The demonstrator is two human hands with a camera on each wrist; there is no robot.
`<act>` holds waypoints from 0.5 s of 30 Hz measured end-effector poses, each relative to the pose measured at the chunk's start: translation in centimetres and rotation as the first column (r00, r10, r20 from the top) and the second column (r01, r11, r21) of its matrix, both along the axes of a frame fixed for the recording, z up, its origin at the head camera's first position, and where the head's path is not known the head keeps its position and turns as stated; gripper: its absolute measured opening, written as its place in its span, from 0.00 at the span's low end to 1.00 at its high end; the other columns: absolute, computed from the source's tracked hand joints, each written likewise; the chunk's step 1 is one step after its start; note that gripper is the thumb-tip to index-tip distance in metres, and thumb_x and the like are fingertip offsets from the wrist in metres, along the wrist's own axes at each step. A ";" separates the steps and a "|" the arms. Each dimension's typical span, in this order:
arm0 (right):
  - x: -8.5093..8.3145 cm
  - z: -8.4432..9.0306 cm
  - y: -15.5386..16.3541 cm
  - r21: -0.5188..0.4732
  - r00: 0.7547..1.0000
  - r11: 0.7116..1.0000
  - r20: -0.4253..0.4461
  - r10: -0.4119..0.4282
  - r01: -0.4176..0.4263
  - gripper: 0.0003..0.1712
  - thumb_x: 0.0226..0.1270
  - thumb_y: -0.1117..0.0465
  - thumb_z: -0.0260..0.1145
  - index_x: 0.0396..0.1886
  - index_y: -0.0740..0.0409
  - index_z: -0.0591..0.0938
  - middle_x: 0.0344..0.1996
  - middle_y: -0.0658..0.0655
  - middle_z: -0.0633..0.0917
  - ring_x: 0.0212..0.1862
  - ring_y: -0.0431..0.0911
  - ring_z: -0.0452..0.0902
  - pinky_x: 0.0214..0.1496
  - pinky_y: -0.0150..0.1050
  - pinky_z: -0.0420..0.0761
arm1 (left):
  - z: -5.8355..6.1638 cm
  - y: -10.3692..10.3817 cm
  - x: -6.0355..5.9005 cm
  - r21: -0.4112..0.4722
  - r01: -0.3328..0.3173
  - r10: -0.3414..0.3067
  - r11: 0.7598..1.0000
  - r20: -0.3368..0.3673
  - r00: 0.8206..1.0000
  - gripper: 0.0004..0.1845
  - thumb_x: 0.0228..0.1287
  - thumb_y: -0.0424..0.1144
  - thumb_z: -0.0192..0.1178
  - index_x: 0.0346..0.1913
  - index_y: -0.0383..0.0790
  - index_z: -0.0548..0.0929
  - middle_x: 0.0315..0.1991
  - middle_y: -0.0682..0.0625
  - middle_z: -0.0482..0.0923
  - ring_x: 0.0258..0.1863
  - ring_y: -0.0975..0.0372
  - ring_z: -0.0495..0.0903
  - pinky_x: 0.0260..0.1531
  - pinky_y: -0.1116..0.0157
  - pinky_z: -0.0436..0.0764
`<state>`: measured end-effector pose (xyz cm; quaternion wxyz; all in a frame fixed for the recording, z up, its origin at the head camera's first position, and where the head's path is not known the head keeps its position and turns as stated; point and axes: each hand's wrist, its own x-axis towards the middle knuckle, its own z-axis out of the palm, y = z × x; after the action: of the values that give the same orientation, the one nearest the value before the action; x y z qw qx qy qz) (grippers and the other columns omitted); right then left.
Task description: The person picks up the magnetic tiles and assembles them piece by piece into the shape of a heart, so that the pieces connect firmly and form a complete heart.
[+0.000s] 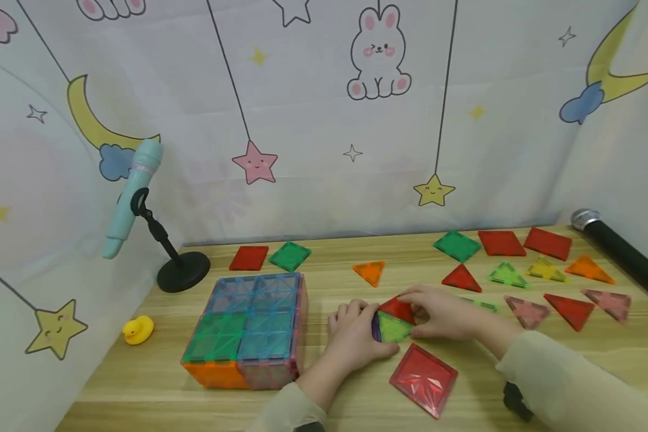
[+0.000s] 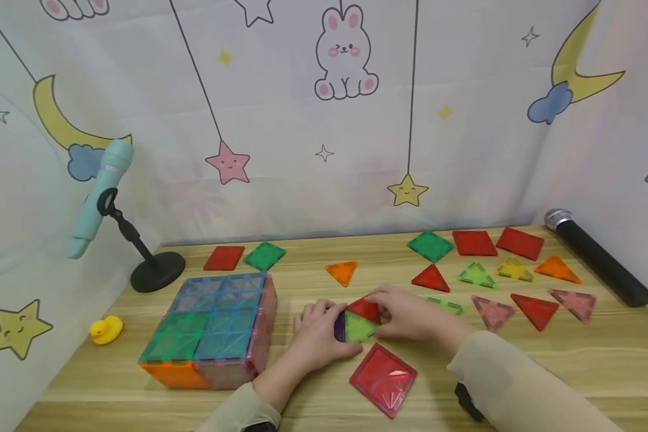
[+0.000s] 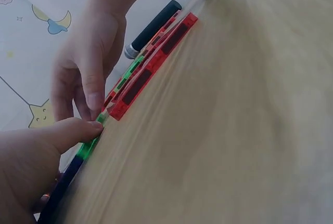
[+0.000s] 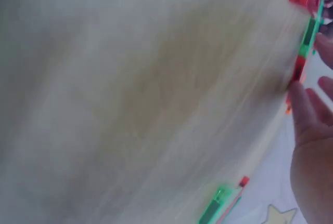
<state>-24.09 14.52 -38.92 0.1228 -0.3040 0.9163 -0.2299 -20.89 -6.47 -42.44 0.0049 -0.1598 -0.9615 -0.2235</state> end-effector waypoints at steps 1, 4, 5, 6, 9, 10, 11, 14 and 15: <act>0.1 0.0 0.1 -0.029 1.000 0.999 0.012 0.014 -0.014 0.33 0.58 0.56 0.69 0.62 0.63 0.72 0.60 0.60 0.71 0.51 0.48 0.75 0.52 0.47 0.75 | 0.0 0.0 0.0 0.001 0.000 0.000 1.000 -0.007 1.000 0.40 0.44 0.64 0.68 0.60 0.48 0.74 0.51 0.49 0.68 0.49 0.55 0.64 0.47 0.52 0.62; 0.5 0.2 0.1 -0.099 0.997 0.993 0.038 0.064 -0.060 0.32 0.60 0.57 0.67 0.63 0.64 0.70 0.60 0.63 0.70 0.53 0.51 0.76 0.53 0.47 0.75 | 0.0 -0.2 0.2 -0.013 -0.007 0.006 1.000 -0.040 0.999 0.40 0.45 0.63 0.68 0.60 0.46 0.75 0.52 0.49 0.68 0.49 0.55 0.65 0.46 0.54 0.64; 0.6 0.2 0.1 -0.118 0.996 0.990 0.046 0.076 -0.070 0.32 0.61 0.57 0.66 0.63 0.65 0.70 0.60 0.63 0.70 0.54 0.52 0.75 0.53 0.47 0.75 | 0.0 -0.2 0.2 -0.020 -0.009 0.008 1.000 -0.055 0.998 0.40 0.45 0.63 0.68 0.60 0.45 0.75 0.51 0.48 0.69 0.48 0.55 0.65 0.45 0.55 0.65; 0.6 0.3 0.2 -0.132 0.996 0.989 0.053 0.074 -0.067 0.31 0.62 0.57 0.65 0.63 0.65 0.70 0.60 0.63 0.71 0.55 0.53 0.75 0.53 0.47 0.75 | 0.0 -0.3 0.3 -0.033 -0.011 0.009 0.999 -0.068 0.998 0.40 0.45 0.62 0.68 0.60 0.44 0.75 0.51 0.48 0.70 0.48 0.55 0.66 0.44 0.56 0.66; 0.9 0.6 0.8 -0.146 0.998 0.989 0.044 0.043 -0.036 0.30 0.64 0.58 0.64 0.62 0.65 0.70 0.59 0.62 0.73 0.55 0.53 0.75 0.54 0.47 0.75 | 0.4 -0.3 0.5 -0.070 -0.017 0.011 0.997 -0.090 0.996 0.41 0.44 0.61 0.67 0.60 0.41 0.75 0.49 0.47 0.72 0.46 0.55 0.68 0.43 0.58 0.69; 1.0 0.7 1.2 -0.141 0.999 0.990 0.034 0.022 -0.017 0.29 0.64 0.57 0.64 0.62 0.65 0.71 0.58 0.61 0.74 0.54 0.53 0.75 0.53 0.47 0.75 | 0.5 -0.3 0.6 -0.082 -0.022 0.014 0.996 -0.094 0.996 0.41 0.44 0.61 0.67 0.60 0.40 0.74 0.48 0.46 0.72 0.45 0.55 0.69 0.43 0.58 0.70; 1.1 0.8 1.6 -0.136 1.000 0.991 0.022 -0.002 0.005 0.28 0.64 0.58 0.64 0.61 0.65 0.71 0.56 0.61 0.76 0.54 0.53 0.75 0.53 0.47 0.75 | 0.7 -0.3 0.6 -0.094 -0.032 0.023 0.995 -0.095 0.995 0.41 0.44 0.59 0.67 0.61 0.40 0.74 0.47 0.46 0.73 0.44 0.55 0.70 0.42 0.59 0.71; 1.4 1.2 3.1 -0.103 0.997 0.993 -0.026 -0.067 0.064 0.26 0.64 0.57 0.64 0.58 0.66 0.74 0.53 0.61 0.78 0.52 0.53 0.76 0.51 0.49 0.76 | 1.2 -0.4 0.9 -0.142 -0.052 0.037 0.989 -0.105 0.994 0.39 0.45 0.58 0.66 0.60 0.41 0.75 0.45 0.46 0.76 0.42 0.56 0.73 0.41 0.60 0.75; 1.4 1.2 3.6 -0.090 0.995 0.992 -0.041 -0.092 0.088 0.26 0.64 0.56 0.64 0.58 0.66 0.74 0.52 0.60 0.79 0.51 0.53 0.77 0.51 0.49 0.76 | 1.3 -0.4 1.0 -0.162 -0.048 0.031 0.986 -0.109 0.994 0.39 0.46 0.59 0.65 0.60 0.42 0.75 0.45 0.46 0.76 0.42 0.56 0.74 0.40 0.60 0.76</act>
<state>-22.64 18.08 -37.68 0.0780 -0.2724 0.9207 -0.2682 -19.88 -6.90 -41.14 0.0473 -0.1522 -0.9780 -0.1346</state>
